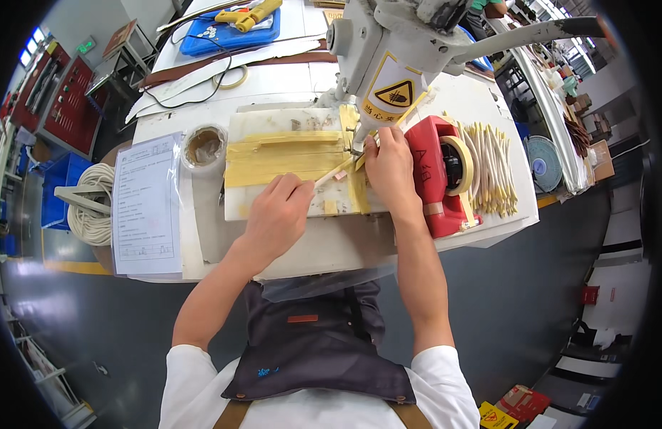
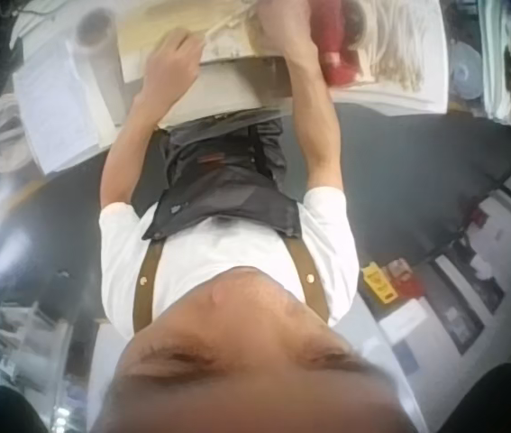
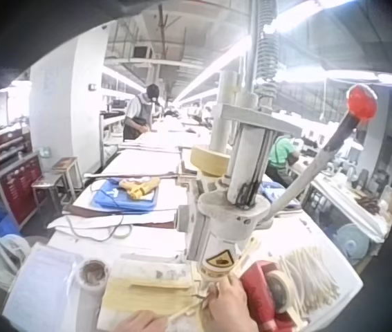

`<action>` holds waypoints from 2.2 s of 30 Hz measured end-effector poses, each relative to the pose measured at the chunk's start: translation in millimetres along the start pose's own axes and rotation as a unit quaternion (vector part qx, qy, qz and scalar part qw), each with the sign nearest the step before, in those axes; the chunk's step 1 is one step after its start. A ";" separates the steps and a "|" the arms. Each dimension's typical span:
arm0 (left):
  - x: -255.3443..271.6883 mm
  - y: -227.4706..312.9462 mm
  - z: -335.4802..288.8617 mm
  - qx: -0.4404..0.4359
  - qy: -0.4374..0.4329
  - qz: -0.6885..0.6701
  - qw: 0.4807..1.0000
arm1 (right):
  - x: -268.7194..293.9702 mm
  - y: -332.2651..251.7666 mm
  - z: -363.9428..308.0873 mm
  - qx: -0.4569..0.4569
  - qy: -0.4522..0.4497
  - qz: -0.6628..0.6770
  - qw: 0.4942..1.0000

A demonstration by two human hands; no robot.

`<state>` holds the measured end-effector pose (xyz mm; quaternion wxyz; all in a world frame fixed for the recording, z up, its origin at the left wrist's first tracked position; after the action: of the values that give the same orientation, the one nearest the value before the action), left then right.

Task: The person repeatedly inserts a white cable into a jig, operates a lever to crimp a yellow connector onto the end, and then removes the finished unit. This process is repeated for multiple cables throughout the clip.

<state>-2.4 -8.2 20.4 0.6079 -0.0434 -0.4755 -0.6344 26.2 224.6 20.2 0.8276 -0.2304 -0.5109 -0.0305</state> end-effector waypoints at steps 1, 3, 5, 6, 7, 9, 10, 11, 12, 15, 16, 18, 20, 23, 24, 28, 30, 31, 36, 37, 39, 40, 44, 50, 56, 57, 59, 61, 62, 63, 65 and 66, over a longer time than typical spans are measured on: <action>-0.9 -0.6 2.2 0.001 -0.003 0.001 1.000 | -0.7 1.6 0.6 -0.002 -0.003 0.005 1.000; -2.6 -1.3 6.2 0.003 -0.011 0.002 1.000 | -4.1 4.9 1.3 0.016 0.037 0.010 0.999; -5.3 -2.3 8.8 0.002 -0.012 -0.003 1.000 | -4.4 8.3 1.4 0.009 0.032 0.023 0.999; -6.1 -3.0 9.8 0.003 -0.012 -0.004 1.000 | -0.6 6.3 2.9 -0.005 0.006 0.035 0.999; -6.7 -3.6 10.5 0.005 -0.013 -0.005 1.000 | 0.9 5.5 3.5 -0.019 -0.021 0.046 0.999; -7.8 -4.1 12.4 0.008 -0.015 -0.009 1.000 | -0.7 6.1 3.4 -0.014 -0.018 0.042 0.999; -7.8 -3.7 13.4 0.008 -0.015 -0.010 1.000 | -0.8 6.0 3.4 -0.012 -0.017 0.039 0.999; -7.5 -3.1 14.2 0.008 -0.015 -0.010 1.000 | 0.4 5.1 3.1 -0.015 -0.018 0.039 0.999; -6.8 -3.1 15.0 0.008 -0.015 -0.010 1.000 | 1.5 3.3 3.1 -0.018 -0.018 0.040 0.999; -8.2 -5.3 15.6 0.005 -0.013 -0.024 1.000 | 1.5 3.2 3.3 -0.016 -0.015 0.044 0.999; -8.2 -5.3 15.8 0.004 -0.014 -0.023 1.000 | 0.8 3.8 3.1 -0.015 -0.013 0.045 0.999; -7.8 -4.9 16.5 -0.001 -0.016 -0.022 1.000 | 0.8 4.0 2.9 -0.014 -0.016 0.057 0.998; -7.4 -5.5 17.0 -0.001 -0.018 -0.026 0.999 | 0.1 4.3 2.6 -0.011 -0.010 0.064 0.998; -7.5 -5.8 18.8 0.000 -0.017 -0.037 0.999 | -1.6 6.0 1.3 -0.006 0.006 0.068 0.998; -8.1 -5.5 18.8 0.002 -0.016 -0.042 0.999 | -0.8 5.8 1.0 -0.006 0.005 0.071 0.997; -8.2 -7.2 17.7 0.015 -0.016 -0.055 0.998 | 24.6 -2.8 -14.3 -0.057 -0.048 0.129 0.989; -9.2 -6.8 18.3 0.020 -0.019 -0.063 0.998 | 59.2 -9.4 -24.6 -0.047 -0.001 0.129 0.991; -9.3 -7.1 18.4 0.013 -0.008 -0.067 0.998 | 77.3 -12.1 -26.4 -0.043 0.019 0.130 0.990; -10.7 -8.2 16.9 0.012 0.008 -0.080 0.997 | 193.3 -7.8 25.2 0.015 0.297 0.448 0.843; -10.0 -8.1 18.5 0.013 0.007 -0.077 0.997 | 224.2 -1.5 45.0 0.043 0.242 0.558 0.793; -8.5 -9.8 14.8 0.027 0.002 -0.060 0.998 | 267.5 -45.7 79.3 0.086 0.195 0.613 0.761; -6.9 -10.2 13.5 0.034 -0.001 -0.058 0.998 | 275.2 -74.0 85.8 0.097 0.202 0.596 0.771; -7.8 -1.1 22.6 0.013 -0.005 -0.065 0.998 | 311.5 -50.7 117.4 0.215 0.010 0.631 0.745; -12.3 -3.7 21.8 0.013 0.000 -0.072 0.997 | 249.0 -32.5 0.6 0.301 0.133 0.615 0.716; -11.9 -6.6 15.0 0.011 0.017 -0.053 0.998 | 189.1 -17.1 -54.9 0.297 0.239 0.503 0.776; -10.6 -10.0 14.6 -0.006 0.038 -0.043 0.998 | 201.9 -22.6 -44.8 0.280 0.213 0.531 0.771; -9.9 -11.7 13.7 0.059 0.051 -0.066 0.995 | 234.5 -37.3 -9.4 0.237 0.209 0.557 0.768; -8.7 -12.2 7.5 0.113 0.076 -0.081 0.987 | 262.6 -53.7 32.1 0.180 0.246 0.566 0.766; -8.9 -15.4 6.1 0.131 0.102 -0.089 0.982 | 274.1 -56.7 55.1 0.168 0.240 0.577 0.762; -10.3 -16.1 9.0 0.143 0.127 -0.105 0.976 | 282.5 -55.7 73.4 0.177 0.211 0.586 0.762; -10.1 -13.1 14.9 0.155 0.135 -0.127 0.970 | 295.4 -26.9 110.9 0.264 0.040 0.614 0.743; -8.0 -14.8 12.4 0.170 0.145 -0.131 0.966 | 291.2 -55.3 111.0 0.195 0.096 0.609 0.763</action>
<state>-18.8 2.9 14.0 0.5805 0.2155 -0.4850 -0.6176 56.7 275.0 331.2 0.7439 -0.3224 -0.1760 0.5584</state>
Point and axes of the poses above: each hand's wrist, its own z-axis towards the middle knuckle, its own x-axis out of the back of the hand, y = z × x, the point moved 2 cm from there along z, towards the middle knuckle, and after that the axes turned 8 degrees about -z, right-handed, at the moved point
